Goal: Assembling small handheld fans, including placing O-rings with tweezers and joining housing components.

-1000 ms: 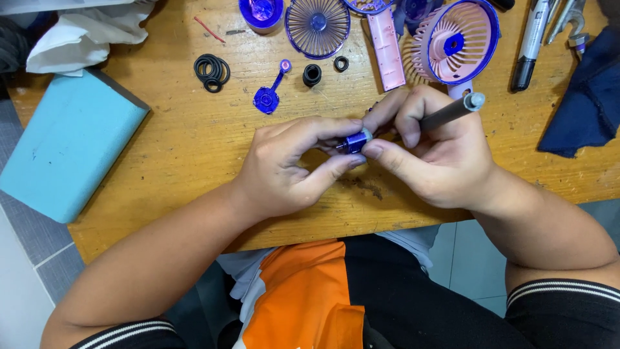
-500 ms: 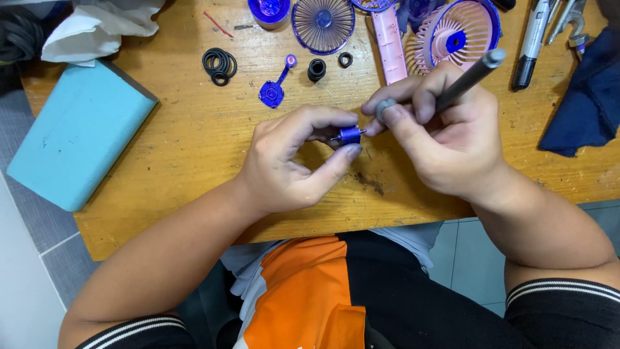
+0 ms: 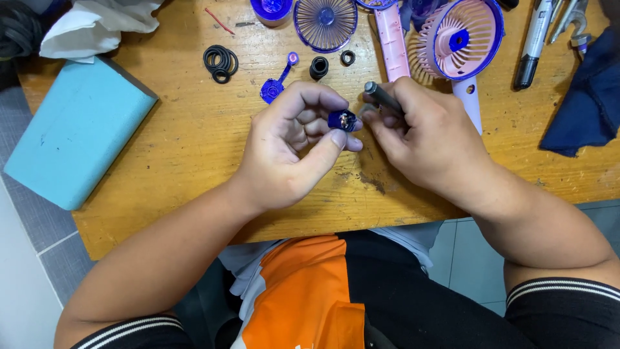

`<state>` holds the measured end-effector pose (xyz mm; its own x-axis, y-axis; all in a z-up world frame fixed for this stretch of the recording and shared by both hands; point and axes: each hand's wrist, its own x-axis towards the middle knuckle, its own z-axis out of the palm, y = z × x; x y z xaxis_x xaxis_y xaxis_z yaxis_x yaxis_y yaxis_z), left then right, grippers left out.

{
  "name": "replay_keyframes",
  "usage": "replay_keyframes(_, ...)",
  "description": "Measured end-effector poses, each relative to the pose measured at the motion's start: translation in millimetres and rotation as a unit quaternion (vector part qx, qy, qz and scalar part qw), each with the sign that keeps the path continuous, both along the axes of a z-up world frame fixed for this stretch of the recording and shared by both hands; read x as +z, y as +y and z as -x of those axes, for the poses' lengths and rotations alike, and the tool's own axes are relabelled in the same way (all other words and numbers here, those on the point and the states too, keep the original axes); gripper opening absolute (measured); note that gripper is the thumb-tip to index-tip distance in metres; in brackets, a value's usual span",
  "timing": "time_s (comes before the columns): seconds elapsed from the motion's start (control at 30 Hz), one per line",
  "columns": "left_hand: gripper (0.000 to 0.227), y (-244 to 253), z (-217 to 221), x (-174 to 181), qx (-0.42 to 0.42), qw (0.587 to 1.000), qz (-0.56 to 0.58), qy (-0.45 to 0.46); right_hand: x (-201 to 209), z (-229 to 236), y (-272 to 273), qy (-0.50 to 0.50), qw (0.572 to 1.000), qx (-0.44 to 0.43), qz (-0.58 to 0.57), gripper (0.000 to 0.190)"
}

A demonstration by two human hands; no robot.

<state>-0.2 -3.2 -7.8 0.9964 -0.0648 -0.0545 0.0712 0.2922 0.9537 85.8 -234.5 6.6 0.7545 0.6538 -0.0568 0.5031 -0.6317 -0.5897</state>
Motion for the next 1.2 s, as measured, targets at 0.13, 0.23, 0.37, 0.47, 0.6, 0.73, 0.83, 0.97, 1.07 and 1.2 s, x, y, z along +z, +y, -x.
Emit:
replay_keyframes(0.13, 0.028, -1, -1, 3, -0.022, 0.999, -0.025, 0.019, 13, 1, 1, -0.006, 0.995, -0.008, -0.102, 0.024)
replay_keyframes(0.23, 0.028, -2, -2, 4, -0.02, 0.999, -0.037, 0.004, 11, 6, 2, 0.012, 0.957, 0.024, -0.29, 0.044)
replay_keyframes(0.37, 0.03, 1, -3, 6, -0.034, 0.997, -0.07, -0.011, 5, 8, 0, 0.063, 0.942, 0.005, -0.331, 0.045)
replay_keyframes(0.47, 0.031, 1, -2, 4, -0.037, 0.992, -0.109, -0.044, 3, 8, 0, 0.08, 0.936, 0.009, -0.343, 0.044)
replay_keyframes(0.6, 0.03, 2, -3, 4, -0.031, 0.987, -0.146, -0.067, 4, 7, 2, 0.091, 0.936, 0.011, -0.339, 0.043)
replay_keyframes(0.73, 0.029, 1, -1, 7, -0.027, 0.982, -0.179, -0.063, 3, 11, 5, 0.1, 0.931, 0.008, -0.352, 0.042)
replay_keyframes(0.83, 0.03, 1, 1, 8, -0.018, 0.981, -0.18, -0.064, 4, 12, 6, 0.11, 0.926, 0.005, -0.361, 0.042)
replay_keyframes(0.97, 0.04, 6, 1, 0, -0.082, 0.996, -0.035, -0.019, 1, 7, 1, 0.129, 0.923, -0.01, -0.362, 0.043)
replay_keyframes(1.07, 0.047, 14, -5, -1, -0.148, 0.984, 0.086, 0.04, 2, 4, -2, 0.188, 0.913, -0.023, -0.361, 0.042)
replay_keyframes(1.2, 0.053, 18, -8, -8, -0.213, 0.963, 0.152, 0.062, 7, 2, 1, 0.271, 0.89, -0.027, -0.365, 0.042)
